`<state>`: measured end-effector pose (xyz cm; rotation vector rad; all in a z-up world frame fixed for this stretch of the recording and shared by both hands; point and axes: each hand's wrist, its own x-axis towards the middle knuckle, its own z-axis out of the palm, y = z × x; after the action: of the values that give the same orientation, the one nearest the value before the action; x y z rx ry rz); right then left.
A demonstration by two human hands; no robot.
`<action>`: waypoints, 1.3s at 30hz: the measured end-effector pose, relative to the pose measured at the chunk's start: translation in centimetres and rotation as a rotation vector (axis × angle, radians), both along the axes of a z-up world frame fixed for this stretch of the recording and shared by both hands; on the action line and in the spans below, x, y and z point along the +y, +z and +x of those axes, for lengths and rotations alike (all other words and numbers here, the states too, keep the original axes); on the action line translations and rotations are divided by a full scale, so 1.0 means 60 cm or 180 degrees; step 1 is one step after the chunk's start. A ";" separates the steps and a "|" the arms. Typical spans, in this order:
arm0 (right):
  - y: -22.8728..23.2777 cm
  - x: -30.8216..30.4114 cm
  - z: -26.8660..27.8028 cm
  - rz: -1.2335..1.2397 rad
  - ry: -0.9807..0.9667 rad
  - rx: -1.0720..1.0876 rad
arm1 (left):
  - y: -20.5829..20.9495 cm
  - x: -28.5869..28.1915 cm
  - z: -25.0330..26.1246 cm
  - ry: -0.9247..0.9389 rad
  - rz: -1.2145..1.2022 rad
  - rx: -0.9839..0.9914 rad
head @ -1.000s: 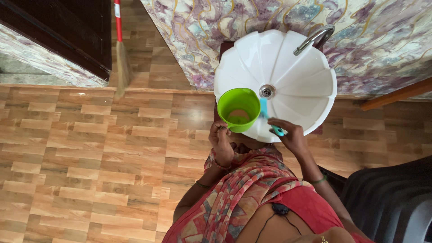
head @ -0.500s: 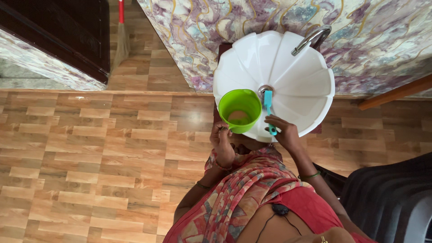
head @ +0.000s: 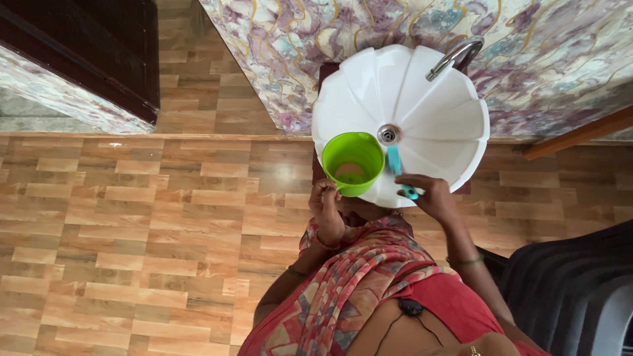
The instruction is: The person cleans a white pedestal sink by scrubbing the basin with a small blue brush while holding a green cup.
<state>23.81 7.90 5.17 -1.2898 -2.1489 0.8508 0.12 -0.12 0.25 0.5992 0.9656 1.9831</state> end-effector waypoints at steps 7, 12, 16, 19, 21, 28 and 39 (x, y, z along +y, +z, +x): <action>-0.034 0.000 0.001 0.0388 0.0185 0.0352 | -0.001 0.000 -0.005 0.0063 -0.0155 -0.0012; 0.044 -0.020 0.042 0.0020 0.0018 0.0105 | 0.001 0.002 -0.006 0.0010 -0.0029 -0.0067; 0.058 -0.013 0.035 0.0073 0.0057 -0.0151 | 0.005 0.011 -0.006 -0.0024 0.0005 -0.0035; 0.019 0.008 0.006 0.0063 0.0011 -0.0069 | 0.006 0.013 -0.004 -0.0020 -0.0031 0.0044; -0.013 0.012 -0.009 0.0241 0.0046 0.0139 | 0.003 0.014 -0.005 -0.0060 0.0033 0.0001; -0.009 0.005 0.014 0.0447 0.0022 0.0287 | -0.004 0.016 -0.008 -0.0037 0.0109 -0.0049; 0.018 0.005 0.024 0.0339 -0.0001 -0.0222 | 0.011 0.019 -0.001 -0.0102 -0.0042 0.0020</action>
<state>25.24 8.18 6.23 -1.2832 -2.2161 0.6907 0.05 1.01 0.90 0.6105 0.9664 1.9461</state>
